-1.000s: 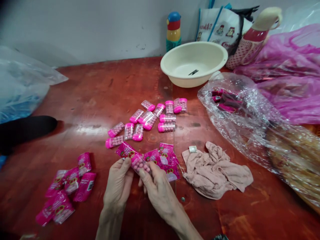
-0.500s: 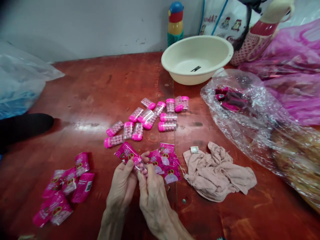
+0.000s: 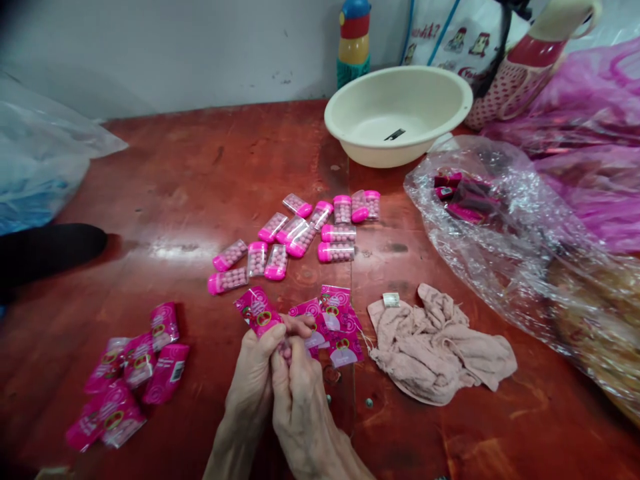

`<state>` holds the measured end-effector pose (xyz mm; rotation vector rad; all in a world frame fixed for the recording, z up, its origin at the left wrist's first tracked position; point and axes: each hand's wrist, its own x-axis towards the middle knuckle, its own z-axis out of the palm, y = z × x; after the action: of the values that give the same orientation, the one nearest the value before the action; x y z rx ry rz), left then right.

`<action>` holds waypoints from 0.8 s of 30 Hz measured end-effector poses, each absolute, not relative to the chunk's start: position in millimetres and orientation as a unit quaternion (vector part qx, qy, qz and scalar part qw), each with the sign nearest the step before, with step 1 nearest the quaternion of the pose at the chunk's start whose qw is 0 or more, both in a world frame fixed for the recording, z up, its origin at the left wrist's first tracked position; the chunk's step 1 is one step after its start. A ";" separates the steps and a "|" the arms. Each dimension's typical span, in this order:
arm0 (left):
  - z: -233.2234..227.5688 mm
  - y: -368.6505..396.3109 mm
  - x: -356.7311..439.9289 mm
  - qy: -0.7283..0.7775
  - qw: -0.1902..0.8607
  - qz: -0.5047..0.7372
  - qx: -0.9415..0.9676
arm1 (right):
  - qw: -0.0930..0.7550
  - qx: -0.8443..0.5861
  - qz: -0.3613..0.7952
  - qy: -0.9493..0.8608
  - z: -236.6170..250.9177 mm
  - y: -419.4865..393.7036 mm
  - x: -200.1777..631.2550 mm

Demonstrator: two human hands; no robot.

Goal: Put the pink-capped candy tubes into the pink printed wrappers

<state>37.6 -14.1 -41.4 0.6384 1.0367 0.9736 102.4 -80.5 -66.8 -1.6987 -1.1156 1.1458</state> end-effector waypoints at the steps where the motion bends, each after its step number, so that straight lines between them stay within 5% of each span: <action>1: -40.6 -15.0 37.5 0.466 0.714 0.433 0.294 | 0.395 -0.667 0.459 -0.435 -65.9 -79.9 102.3; 8: -34.3 -21.1 39.0 0.441 0.756 0.436 0.208 | 0.393 -0.652 0.444 -0.473 -41.5 -54.3 116.6; 15: -38.7 -12.0 27.6 0.452 0.701 0.540 0.116 | 0.441 -0.603 0.298 -0.594 -25.4 -40.6 129.2; 24: -39.9 -22.5 24.1 0.463 0.731 0.466 0.186 | 0.394 -0.589 0.138 -0.692 -35.8 -40.7 129.5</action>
<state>24.1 -22.5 -39.9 0.4104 1.0187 1.0259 129.5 -40.7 -35.8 -1.4941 -1.7560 0.3512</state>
